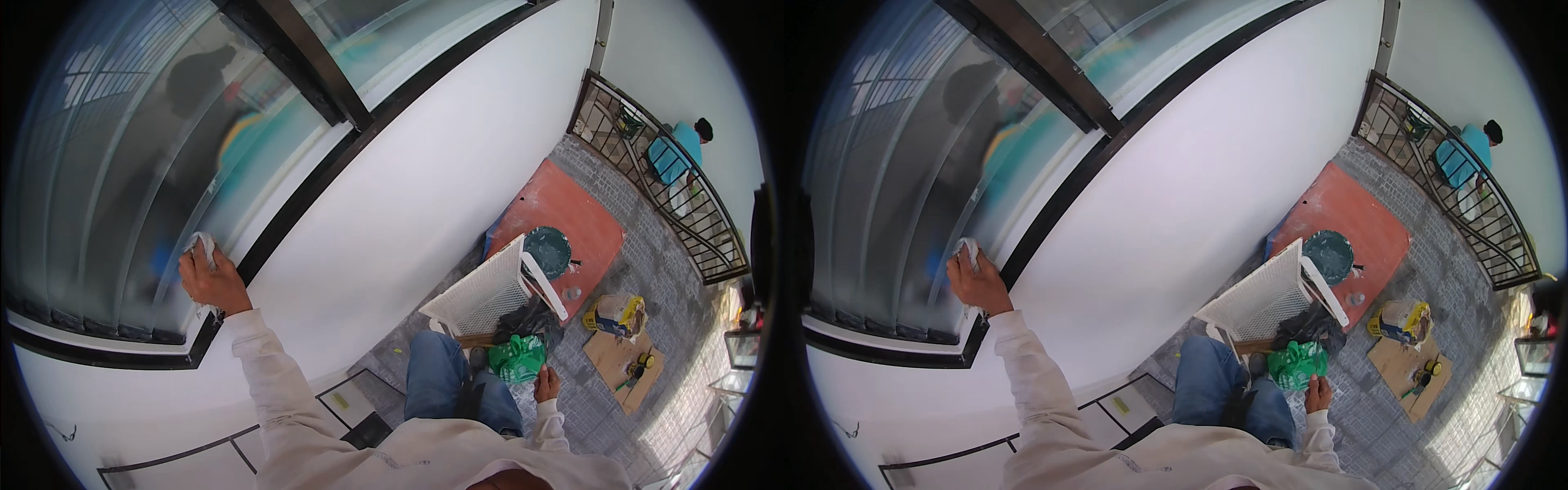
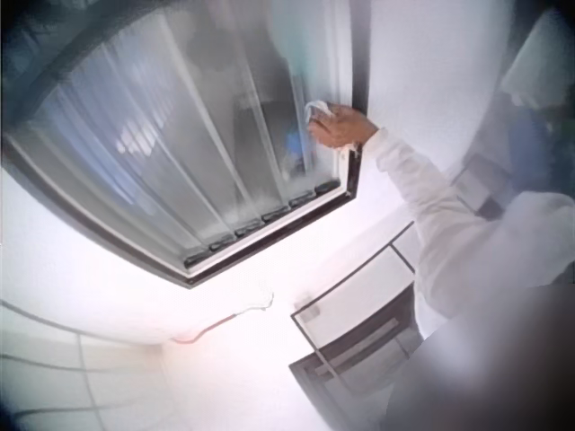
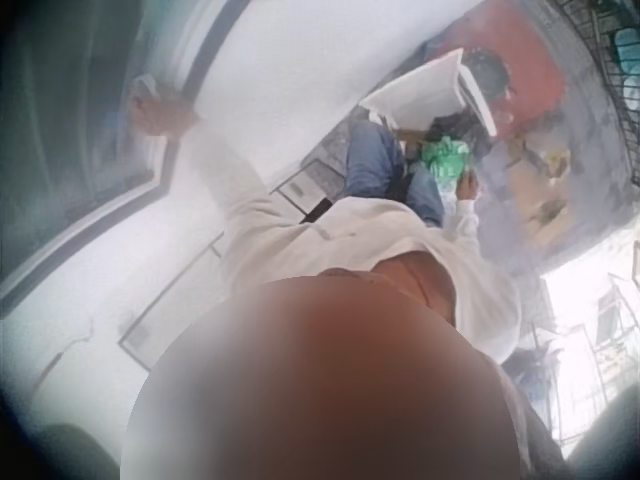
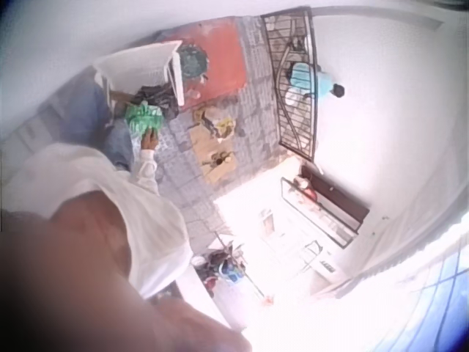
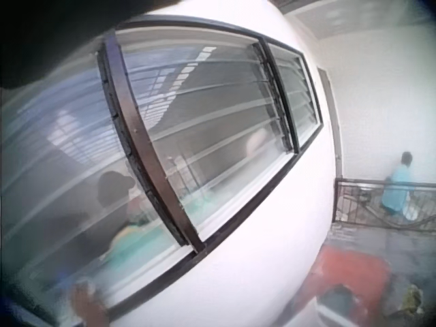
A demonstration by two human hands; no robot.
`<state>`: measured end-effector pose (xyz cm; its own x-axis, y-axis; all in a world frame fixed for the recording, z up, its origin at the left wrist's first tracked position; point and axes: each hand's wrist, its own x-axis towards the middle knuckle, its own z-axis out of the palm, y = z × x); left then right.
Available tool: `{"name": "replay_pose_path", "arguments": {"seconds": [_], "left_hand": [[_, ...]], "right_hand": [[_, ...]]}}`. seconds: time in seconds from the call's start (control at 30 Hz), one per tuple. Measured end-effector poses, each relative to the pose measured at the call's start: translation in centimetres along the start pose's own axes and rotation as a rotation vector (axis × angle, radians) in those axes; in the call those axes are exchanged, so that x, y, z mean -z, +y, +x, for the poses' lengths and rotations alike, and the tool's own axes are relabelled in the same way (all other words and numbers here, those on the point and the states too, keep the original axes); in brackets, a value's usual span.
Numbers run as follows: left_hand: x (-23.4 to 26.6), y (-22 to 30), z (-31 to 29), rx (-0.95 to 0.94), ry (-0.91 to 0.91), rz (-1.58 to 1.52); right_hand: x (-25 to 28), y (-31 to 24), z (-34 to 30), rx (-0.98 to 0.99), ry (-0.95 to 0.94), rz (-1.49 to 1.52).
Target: The person scrapes residue from a window frame and glass using a metal scraper, then wipes the area with a cloth. The person repeats this process along the frame and glass surface.
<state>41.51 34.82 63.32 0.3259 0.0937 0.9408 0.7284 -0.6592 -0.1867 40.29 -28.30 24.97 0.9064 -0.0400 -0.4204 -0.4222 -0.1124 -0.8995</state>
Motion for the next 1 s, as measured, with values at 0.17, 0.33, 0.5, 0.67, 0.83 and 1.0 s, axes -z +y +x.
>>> {"name": "replay_pose_path", "arguments": {"seconds": [0.17, 0.33, 0.5, 0.67, 0.83, 1.0], "left_hand": [[-5.0, 16.3, 6.3, -0.308, -0.140, -0.232], [-6.6, 19.8, 8.1, -0.435, -0.157, -0.296], [-3.0, 8.8, 4.4, -0.438, -0.230, -0.329], [4.4, -5.8, -0.5, -0.139, -0.252, -0.128], [7.0, -14.1, -4.9, 0.323, -0.068, 0.104], [4.7, -10.6, -3.7, 0.939, 0.228, 0.046]], "right_hand": [[-0.9, 1.1, -0.3, -0.040, -0.025, 0.011], [-3.2, -0.8, 1.1, -0.059, -0.171, -0.068], [-3.8, -2.3, 2.6, 0.005, -0.277, -0.100], [-2.5, -1.9, 3.8, -0.074, -0.255, -0.109], [-0.9, -1.9, 3.9, -0.088, -0.195, -0.084], [0.2, -2.0, 2.7, -0.089, -0.120, -0.058]]}}
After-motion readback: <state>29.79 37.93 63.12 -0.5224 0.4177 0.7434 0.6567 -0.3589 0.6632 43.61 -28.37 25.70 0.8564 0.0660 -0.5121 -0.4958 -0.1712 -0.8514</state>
